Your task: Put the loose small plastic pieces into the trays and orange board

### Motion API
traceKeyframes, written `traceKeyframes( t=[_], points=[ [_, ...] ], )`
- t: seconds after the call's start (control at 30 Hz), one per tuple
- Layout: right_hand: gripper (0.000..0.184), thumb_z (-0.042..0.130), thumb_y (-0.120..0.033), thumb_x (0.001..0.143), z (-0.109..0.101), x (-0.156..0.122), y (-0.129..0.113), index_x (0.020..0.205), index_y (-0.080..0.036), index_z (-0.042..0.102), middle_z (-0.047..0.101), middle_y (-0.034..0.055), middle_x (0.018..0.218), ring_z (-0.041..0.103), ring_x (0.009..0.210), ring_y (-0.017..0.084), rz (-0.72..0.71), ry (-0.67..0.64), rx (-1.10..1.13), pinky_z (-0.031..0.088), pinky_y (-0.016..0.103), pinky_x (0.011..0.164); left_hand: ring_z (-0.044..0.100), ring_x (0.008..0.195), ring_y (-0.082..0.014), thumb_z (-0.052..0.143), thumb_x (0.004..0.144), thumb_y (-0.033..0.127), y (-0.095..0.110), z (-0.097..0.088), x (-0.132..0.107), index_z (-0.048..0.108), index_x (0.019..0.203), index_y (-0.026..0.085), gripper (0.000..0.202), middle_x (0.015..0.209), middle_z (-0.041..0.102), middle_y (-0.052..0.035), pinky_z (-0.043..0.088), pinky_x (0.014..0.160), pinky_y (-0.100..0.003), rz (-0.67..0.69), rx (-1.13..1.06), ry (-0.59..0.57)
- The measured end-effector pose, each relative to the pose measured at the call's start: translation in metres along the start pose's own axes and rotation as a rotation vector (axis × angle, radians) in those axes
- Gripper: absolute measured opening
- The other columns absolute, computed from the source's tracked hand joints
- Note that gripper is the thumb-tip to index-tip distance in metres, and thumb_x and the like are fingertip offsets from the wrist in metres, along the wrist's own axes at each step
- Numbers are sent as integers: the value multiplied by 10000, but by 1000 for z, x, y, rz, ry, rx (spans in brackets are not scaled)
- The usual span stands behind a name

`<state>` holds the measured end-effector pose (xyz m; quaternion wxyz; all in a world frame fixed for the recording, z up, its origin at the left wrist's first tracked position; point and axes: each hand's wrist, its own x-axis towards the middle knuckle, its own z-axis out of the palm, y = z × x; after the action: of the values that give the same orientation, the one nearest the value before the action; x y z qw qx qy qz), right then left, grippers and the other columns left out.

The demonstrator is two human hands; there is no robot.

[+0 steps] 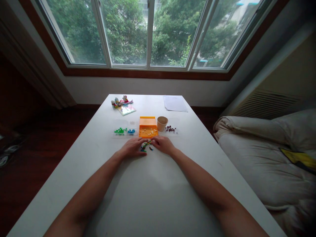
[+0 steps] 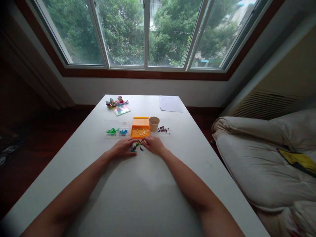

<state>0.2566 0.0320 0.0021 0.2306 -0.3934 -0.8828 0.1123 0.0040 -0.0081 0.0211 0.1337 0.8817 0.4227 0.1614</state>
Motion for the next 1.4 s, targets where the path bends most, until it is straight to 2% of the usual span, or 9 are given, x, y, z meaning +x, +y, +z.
traceKeyframes(
  t=[0.27,0.43,0.53,0.63,0.77,0.93,1.07,1.2,1.4],
  points=[
    [135,608,-327,924,2,1,-3,941,-250,717,653,-16,705,549,644,120,10,27,35,326,224,627,663,995,-222,600,908,440,-7,15,8,623,1254,288,378,1129,708,-53,492,854,-294,-54,98,52],
    [173,659,-382,880,-5,1,-4,830,-216,663,580,-44,625,458,574,101,-25,-51,72,261,215,581,675,977,-210,566,937,432,-9,16,7,632,1219,279,327,1107,721,-47,491,831,-279,-71,121,77],
    [258,722,-444,817,-13,0,-4,805,-207,619,597,-38,681,451,607,106,-112,-151,62,252,217,584,677,960,-211,573,933,426,-10,13,6,629,1215,277,324,1100,724,-45,489,804,-275,-96,136,80],
    [264,730,-446,811,-14,0,-4,811,-209,613,627,-24,738,468,640,114,-153,-170,41,252,222,591,680,952,-214,564,939,423,-10,12,5,627,1220,271,326,1101,725,-49,488,794,-279,-109,143,96],
    [217,682,-407,869,-7,1,-2,787,-212,631,622,-19,701,478,631,115,-107,-112,33,262,224,592,683,952,-208,559,943,384,-7,13,6,650,1190,264,289,1104,729,-52,489,802,-274,-105,137,123],
    [178,610,-351,928,2,1,6,841,-216,686,654,0,721,527,643,119,-49,-30,87,320,220,615,689,960,-195,541,942,311,1,14,6,645,1210,274,290,1105,735,-38,500,797,-260,-6,129,96],
    [262,538,-363,960,1,-1,11,825,-192,683,609,-2,644,494,570,111,38,132,105,323,223,582,676,1016,-181,539,933,278,8,16,7,647,1198,288,287,1175,715,-24,501,811,-247,67,133,70],
    [299,495,-378,969,-3,-3,12,825,-186,673,559,-15,601,476,537,108,114,301,136,332,227,571,674,958,-187,519,951,310,20,19,11,638,1212,274,288,1127,715,-51,502,788,-263,44,201,73],
    [296,498,-387,960,-3,-3,14,807,-189,655,526,-30,587,464,526,102,160,366,177,332,223,561,651,887,-189,477,969,267,38,23,19,652,1140,242,246,986,699,-65,483,782,-285,21,261,76]
  ],
)
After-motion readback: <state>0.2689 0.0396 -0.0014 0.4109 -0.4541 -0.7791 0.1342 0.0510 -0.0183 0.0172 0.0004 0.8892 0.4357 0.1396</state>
